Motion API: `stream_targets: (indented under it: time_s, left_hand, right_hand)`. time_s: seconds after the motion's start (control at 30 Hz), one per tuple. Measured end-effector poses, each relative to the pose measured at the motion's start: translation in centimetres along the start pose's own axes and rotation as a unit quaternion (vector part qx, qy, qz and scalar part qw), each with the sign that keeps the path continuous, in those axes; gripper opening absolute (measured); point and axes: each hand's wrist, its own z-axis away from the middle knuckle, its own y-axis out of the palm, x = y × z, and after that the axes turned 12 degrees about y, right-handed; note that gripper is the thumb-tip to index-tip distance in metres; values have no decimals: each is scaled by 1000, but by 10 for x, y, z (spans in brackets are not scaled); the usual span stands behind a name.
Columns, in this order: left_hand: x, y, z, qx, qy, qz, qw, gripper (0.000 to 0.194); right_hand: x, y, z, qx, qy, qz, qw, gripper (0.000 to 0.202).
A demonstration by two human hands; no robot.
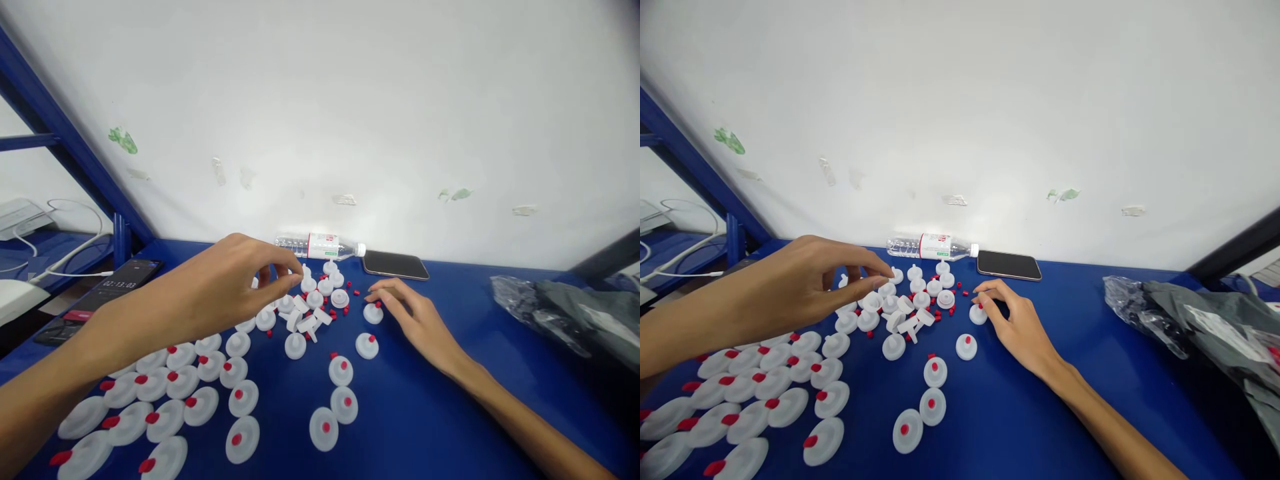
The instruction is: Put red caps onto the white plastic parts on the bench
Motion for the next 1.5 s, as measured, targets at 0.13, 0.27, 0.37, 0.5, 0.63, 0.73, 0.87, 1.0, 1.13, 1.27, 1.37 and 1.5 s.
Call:
stream_targets:
  time_s: [0.13,0.27,0.37,0.5,0.63,0.73,0.87,1.0,1.13,1.27,1.37,1.5]
  left_hand:
    - [11,1,0,-4,-2,-10,1000,28]
    - [28,4,-1,-32,12,-25,999,29]
    - [34,5,-2,-36,18,-31,999,30]
    - [34,6,-2,-33,21,-36,999,31]
    - [36,11,-3,-39,30,-30,998,33]
    - [34,16,-3,-68,25,-28,997,51]
    - [23,20,-3,-66,68,12,995,74]
    - [15,19,0,-66,96,10,993,35]
    - [18,19,4,-96,80,-46,991,39]
    - [21,19,3,-79,80,-37,993,38]
    - [19,18,0,-82,56,-38,994,44]
    - [20,17,-3,-68,27,-49,996,37]
  right_hand:
    - [3,-5,-6,-38,-49,2,998,36]
    - [16,-3,-34,-77,-95,59,991,28]
    - [28,5,-61,-24,-105,91,990,29]
    - [39,16,-80,17,-124,133,983,20]
    - [52,9,-70,-11,-136,144,980,17]
    - [74,-1,-49,-5,-143,65,988,17]
    - [106,-2,-20,76,-177,-87,977,17]
    - [113,-2,-16,75,-188,-89,975,20]
    - [83,-16,-43,35,-79,78,993,17]
    - [49,-24,-69,116,22,205,972,7]
    - [36,-17,-76,134,25,215,967,11]
    - [29,-6,-79,131,-2,225,966,4]
